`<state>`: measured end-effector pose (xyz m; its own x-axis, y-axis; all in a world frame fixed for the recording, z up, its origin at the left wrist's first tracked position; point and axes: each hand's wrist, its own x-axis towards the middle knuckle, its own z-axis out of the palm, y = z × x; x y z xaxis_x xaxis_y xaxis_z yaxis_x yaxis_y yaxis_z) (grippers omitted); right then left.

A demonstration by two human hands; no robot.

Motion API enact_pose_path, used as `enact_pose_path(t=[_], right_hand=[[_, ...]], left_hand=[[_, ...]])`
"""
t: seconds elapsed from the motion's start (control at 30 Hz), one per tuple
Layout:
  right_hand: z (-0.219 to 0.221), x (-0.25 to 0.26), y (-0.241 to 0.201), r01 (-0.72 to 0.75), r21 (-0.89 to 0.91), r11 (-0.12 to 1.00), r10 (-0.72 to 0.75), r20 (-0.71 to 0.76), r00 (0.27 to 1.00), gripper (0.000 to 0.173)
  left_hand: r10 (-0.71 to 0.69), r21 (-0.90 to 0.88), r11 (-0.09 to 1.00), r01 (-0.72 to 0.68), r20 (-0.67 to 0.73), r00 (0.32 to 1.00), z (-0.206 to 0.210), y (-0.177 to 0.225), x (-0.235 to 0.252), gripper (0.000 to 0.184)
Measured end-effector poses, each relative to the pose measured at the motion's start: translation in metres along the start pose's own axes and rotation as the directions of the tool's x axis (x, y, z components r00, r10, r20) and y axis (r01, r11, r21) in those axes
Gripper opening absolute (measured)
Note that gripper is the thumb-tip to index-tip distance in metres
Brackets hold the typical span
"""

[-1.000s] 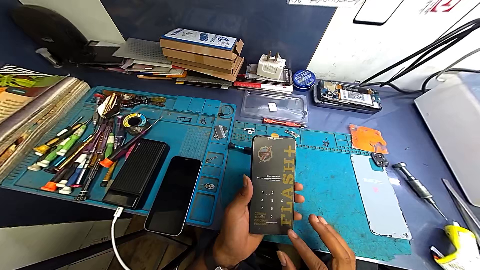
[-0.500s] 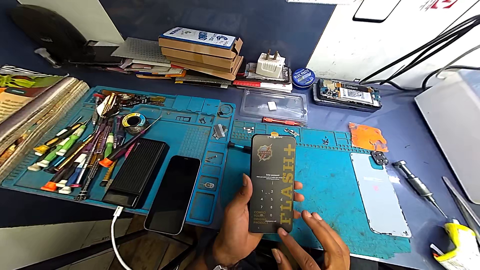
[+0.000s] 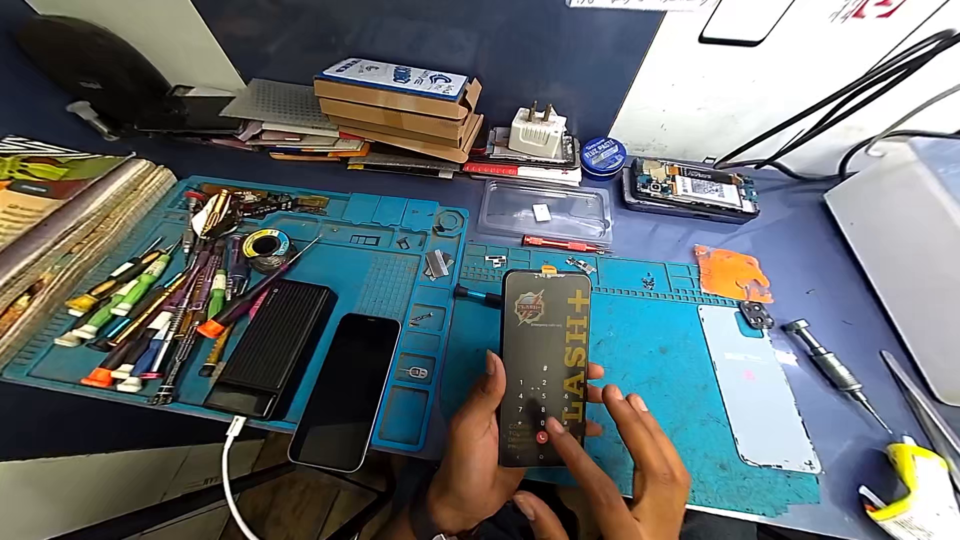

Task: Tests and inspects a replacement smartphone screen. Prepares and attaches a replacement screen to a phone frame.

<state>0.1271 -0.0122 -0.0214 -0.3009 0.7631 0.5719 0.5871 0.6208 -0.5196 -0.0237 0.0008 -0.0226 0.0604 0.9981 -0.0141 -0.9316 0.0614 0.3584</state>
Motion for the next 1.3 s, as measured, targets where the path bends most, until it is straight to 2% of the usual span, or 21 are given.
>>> enact_pose_path(t=[0.1, 0.17, 0.23, 0.33, 0.43, 0.6, 0.7, 0.8, 0.93, 1.07, 1.2, 1.3], right_hand=[[-0.007, -0.006, 0.004, 0.000, 0.021, 1.000, 0.001, -0.049, 0.999, 0.031], [-0.009, -0.009, 0.006, -0.005, 0.015, 1.000, 0.006, -0.056, 0.998, 0.026], [-0.008, -0.007, 0.005, -0.018, -0.008, 1.000, 0.018, -0.012, 1.000, 0.034], [-0.003, 0.002, 0.001, -0.036, -0.065, 0.997, 0.040, 0.062, 0.997, 0.055], [0.003, 0.011, -0.004, -0.022, -0.080, 0.997, 0.029, 0.084, 0.996, 0.062], [0.006, 0.017, -0.008, -0.006, -0.062, 0.998, 0.011, 0.077, 0.997, 0.061], [0.002, 0.011, -0.003, -0.015, -0.014, 1.000, 0.015, 0.011, 1.000, 0.052], [-0.009, 0.003, 0.011, -0.072, 0.071, 0.995, 0.077, -0.063, 0.995, 0.040], [-0.018, -0.003, 0.033, -0.165, 0.109, 0.980, 0.178, -0.121, 0.977, 0.034], [-0.015, -0.008, 0.046, -0.191, 0.001, 0.982, 0.190, -0.088, 0.978, 0.031], [0.000, -0.012, 0.048, -0.106, -0.241, 0.965, 0.083, -0.104, 0.991, 0.030], [0.006, -0.014, 0.052, -0.066, -0.304, 0.950, 0.022, -0.144, 0.989, 0.032]], left_hand=[[-0.038, -0.019, 0.999, 0.041, 0.141, 0.989, -0.003, 0.001, 0.004, 0.059], [-0.047, 0.004, 0.999, 0.047, 0.155, 0.987, -0.003, 0.001, 0.005, 0.061], [-0.038, 0.013, 0.999, 0.037, 0.135, 0.990, -0.001, 0.001, 0.004, 0.060], [0.003, 0.031, 1.000, -0.005, 0.073, 0.997, 0.002, 0.000, 0.001, 0.056], [0.040, 0.059, 0.998, -0.039, -0.031, 0.999, 0.003, -0.001, -0.001, 0.049], [0.067, 0.069, 0.996, -0.064, -0.046, 0.997, 0.002, -0.001, -0.001, 0.047], [0.022, 0.022, 1.000, -0.023, 0.031, 0.999, 0.001, 0.000, 0.000, 0.051], [-0.033, -0.007, 0.999, 0.034, 0.148, 0.988, -0.003, 0.000, 0.004, 0.059], [-0.049, 0.020, 0.999, 0.046, 0.157, 0.986, -0.004, 0.000, 0.006, 0.061], [-0.042, 0.013, 0.999, 0.041, 0.164, 0.986, -0.003, 0.000, 0.007, 0.061], [-0.034, 0.015, 0.999, 0.032, 0.136, 0.990, -0.002, 0.000, 0.007, 0.062], [-0.029, 0.015, 1.000, 0.028, 0.133, 0.991, -0.002, 0.000, 0.007, 0.062]])
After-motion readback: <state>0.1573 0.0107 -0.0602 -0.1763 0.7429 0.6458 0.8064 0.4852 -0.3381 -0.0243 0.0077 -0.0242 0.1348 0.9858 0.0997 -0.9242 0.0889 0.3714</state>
